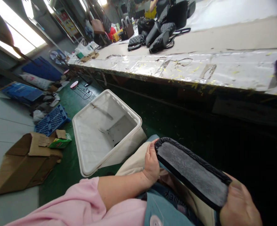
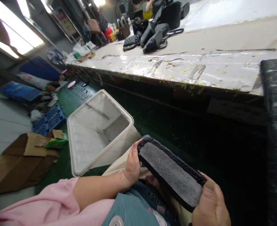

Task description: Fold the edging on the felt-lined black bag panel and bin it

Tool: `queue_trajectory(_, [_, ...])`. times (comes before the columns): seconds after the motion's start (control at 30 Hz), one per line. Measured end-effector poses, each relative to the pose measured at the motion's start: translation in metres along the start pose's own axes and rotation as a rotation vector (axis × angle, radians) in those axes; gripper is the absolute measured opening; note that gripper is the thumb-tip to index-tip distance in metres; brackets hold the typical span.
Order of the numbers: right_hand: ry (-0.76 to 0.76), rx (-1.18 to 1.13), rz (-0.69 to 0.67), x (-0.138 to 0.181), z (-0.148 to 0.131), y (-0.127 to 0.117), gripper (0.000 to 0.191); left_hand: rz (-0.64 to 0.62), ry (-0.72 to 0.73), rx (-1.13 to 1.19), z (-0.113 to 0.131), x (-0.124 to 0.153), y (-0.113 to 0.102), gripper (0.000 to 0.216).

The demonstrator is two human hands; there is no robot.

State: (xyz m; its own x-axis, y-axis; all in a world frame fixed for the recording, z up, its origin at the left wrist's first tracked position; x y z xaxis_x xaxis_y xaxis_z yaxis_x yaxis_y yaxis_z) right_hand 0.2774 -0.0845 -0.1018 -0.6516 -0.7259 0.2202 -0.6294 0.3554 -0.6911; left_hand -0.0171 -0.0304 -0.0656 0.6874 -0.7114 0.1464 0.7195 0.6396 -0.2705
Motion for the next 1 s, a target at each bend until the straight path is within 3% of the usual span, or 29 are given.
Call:
queue_trajectory(0.2, [0.046, 0.081, -0.024, -0.003, 0.004, -0.001, 0.051, 0.001, 0.051, -0.049, 0.003, -0.002, 0.0, 0.042])
queue_trajectory(0.33, [0.119, 0.142, -0.073, -0.004, 0.01, -0.001, 0.052, -0.198, 0.049, -0.085, 0.005, -0.01, -0.003, 0.041])
queue_trajectory(0.4, [0.12, 0.133, -0.086, -0.004, 0.006, -0.001, 0.051, -0.26, 0.107, -0.166, 0.017, -0.016, -0.013, 0.038])
queue_trajectory(0.5, [0.093, 0.122, -0.09, -0.002, 0.001, -0.001, 0.05, -0.353, 0.323, -0.394, 0.048, -0.02, -0.02, 0.033])
queue_trajectory(0.63, [0.022, 0.111, -0.088, -0.001, -0.003, 0.0, 0.049, -0.48, 0.66, -0.754, 0.081, -0.011, -0.003, 0.037])
queue_trajectory(0.7, [-0.011, 0.089, -0.079, -0.001, -0.004, 0.0, 0.049, -0.537, 0.736, -0.909, 0.083, -0.009, 0.01, 0.038])
queue_trajectory(0.83, [0.0, 0.06, -0.087, -0.002, -0.002, 0.002, 0.053, -0.672, 0.724, -1.13, 0.075, -0.015, 0.027, 0.038])
queue_trajectory(1.0, [-0.026, 0.012, -0.083, -0.002, -0.005, 0.004, 0.053, -0.819, 0.688, -1.191, 0.075, -0.02, 0.036, 0.029])
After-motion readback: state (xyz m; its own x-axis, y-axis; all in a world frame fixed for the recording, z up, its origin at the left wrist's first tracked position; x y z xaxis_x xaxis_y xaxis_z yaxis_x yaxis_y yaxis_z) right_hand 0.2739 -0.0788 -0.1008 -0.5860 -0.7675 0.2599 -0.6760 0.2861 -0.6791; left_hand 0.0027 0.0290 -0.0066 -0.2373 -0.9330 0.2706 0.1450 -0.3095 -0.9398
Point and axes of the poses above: each hand's wrist, its own x-axis away from the middle knuckle, its own y-axis out of the palm, z = x × y, the point moved 10 cm from there along -x, towards the middle knuckle, and after that the axes turned 15 degrees about z, right-handed, at the moved point
